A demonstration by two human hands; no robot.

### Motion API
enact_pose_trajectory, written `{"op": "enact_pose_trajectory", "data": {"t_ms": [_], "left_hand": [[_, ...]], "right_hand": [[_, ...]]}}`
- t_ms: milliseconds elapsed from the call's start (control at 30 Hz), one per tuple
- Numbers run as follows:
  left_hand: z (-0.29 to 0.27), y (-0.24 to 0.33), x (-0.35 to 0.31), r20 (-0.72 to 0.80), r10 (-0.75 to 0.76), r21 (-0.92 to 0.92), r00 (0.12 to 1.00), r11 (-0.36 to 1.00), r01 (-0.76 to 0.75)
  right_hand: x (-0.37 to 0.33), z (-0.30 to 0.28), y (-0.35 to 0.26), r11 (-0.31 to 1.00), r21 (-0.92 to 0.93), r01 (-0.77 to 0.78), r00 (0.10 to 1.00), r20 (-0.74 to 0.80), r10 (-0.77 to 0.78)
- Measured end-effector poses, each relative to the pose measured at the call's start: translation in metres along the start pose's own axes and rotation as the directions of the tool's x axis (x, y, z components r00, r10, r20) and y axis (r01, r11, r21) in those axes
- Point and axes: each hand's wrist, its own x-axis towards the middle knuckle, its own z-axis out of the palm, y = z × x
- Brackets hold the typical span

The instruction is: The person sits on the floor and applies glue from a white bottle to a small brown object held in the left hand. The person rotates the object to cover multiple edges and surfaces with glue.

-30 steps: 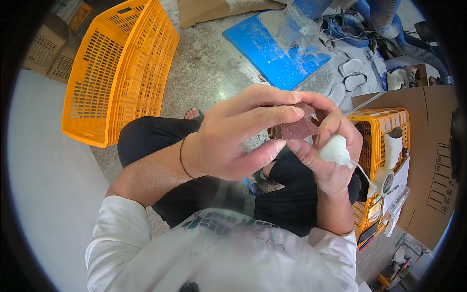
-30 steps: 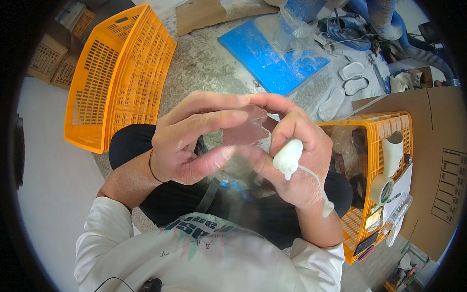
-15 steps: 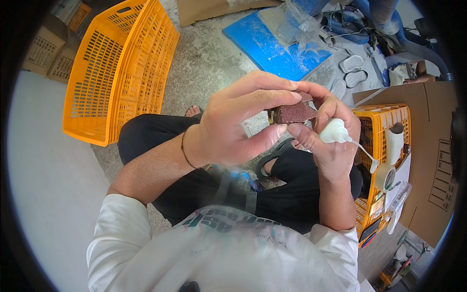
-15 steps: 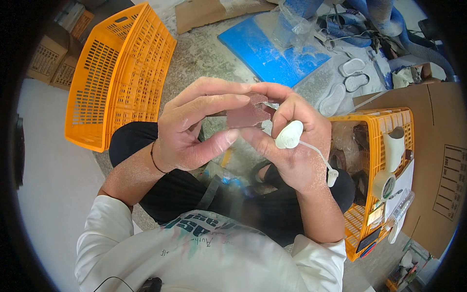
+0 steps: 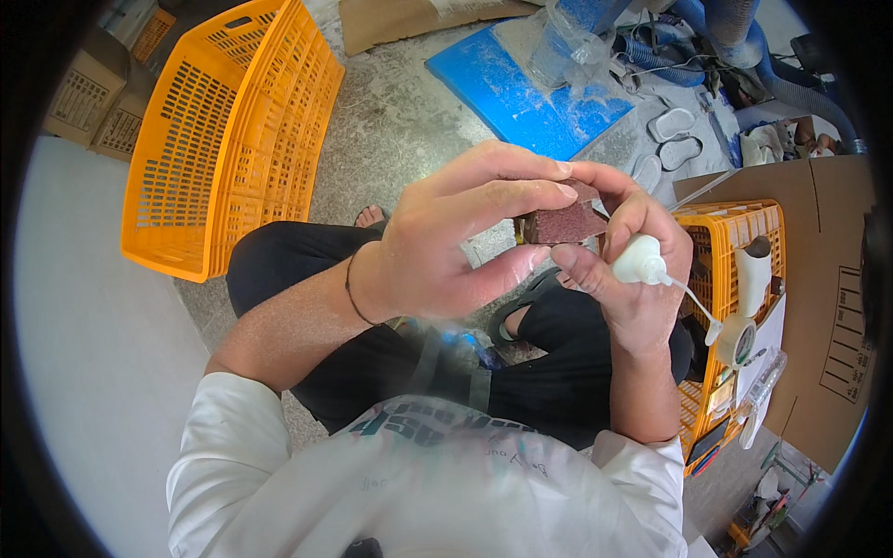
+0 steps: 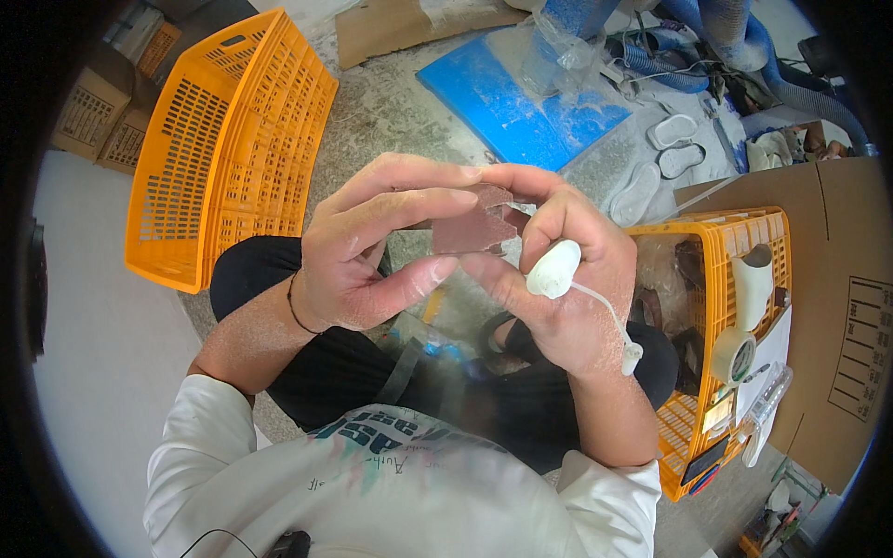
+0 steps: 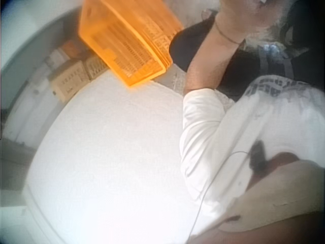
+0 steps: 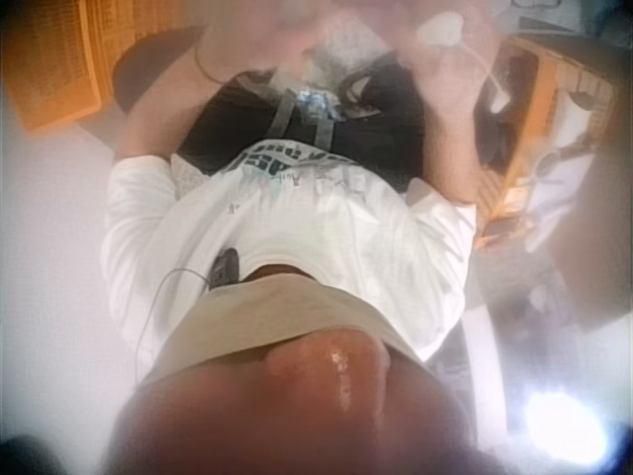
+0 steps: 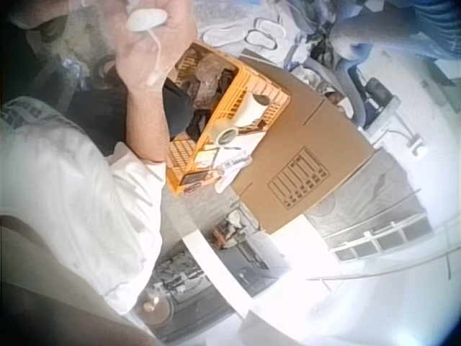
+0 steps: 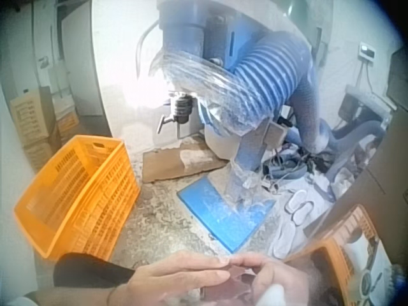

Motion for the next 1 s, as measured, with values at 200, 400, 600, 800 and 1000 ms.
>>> {"op": "enact_pose_trajectory", "data": {"t_ms": [200,400,600,800,1000], "left_hand": [[0.002,0.001,-0.001,-0.024,-0.003,-0.016,1.0,1.0,0.003],[0.005,-0.001,-0.004,-0.048,-0.043,-0.075,0.998,0.996,0.04],[0.006,-0.006,-0.006,-0.046,-0.027,-0.09,0.999,0.996,0.022],[0.011,-0.008,-0.006,-0.08,-0.101,-0.17,0.992,0.982,0.086],[0.0,-0.004,-0.003,0.009,-0.116,-0.117,0.993,0.986,0.116]], "right_hand": [[0.0,-0.001,0.001,0.999,0.03,-0.015,1.0,0.013,0.015],[0.0,-0.002,0.001,0.997,0.022,-0.067,0.998,-0.002,0.067],[0.003,-0.003,0.004,1.0,-0.013,0.015,1.0,0.017,-0.015],[0.005,-0.004,0.002,0.997,0.004,-0.083,0.996,0.028,0.083],[0.011,-0.002,0.008,0.998,0.061,0.014,0.999,0.031,-0.016]]}}
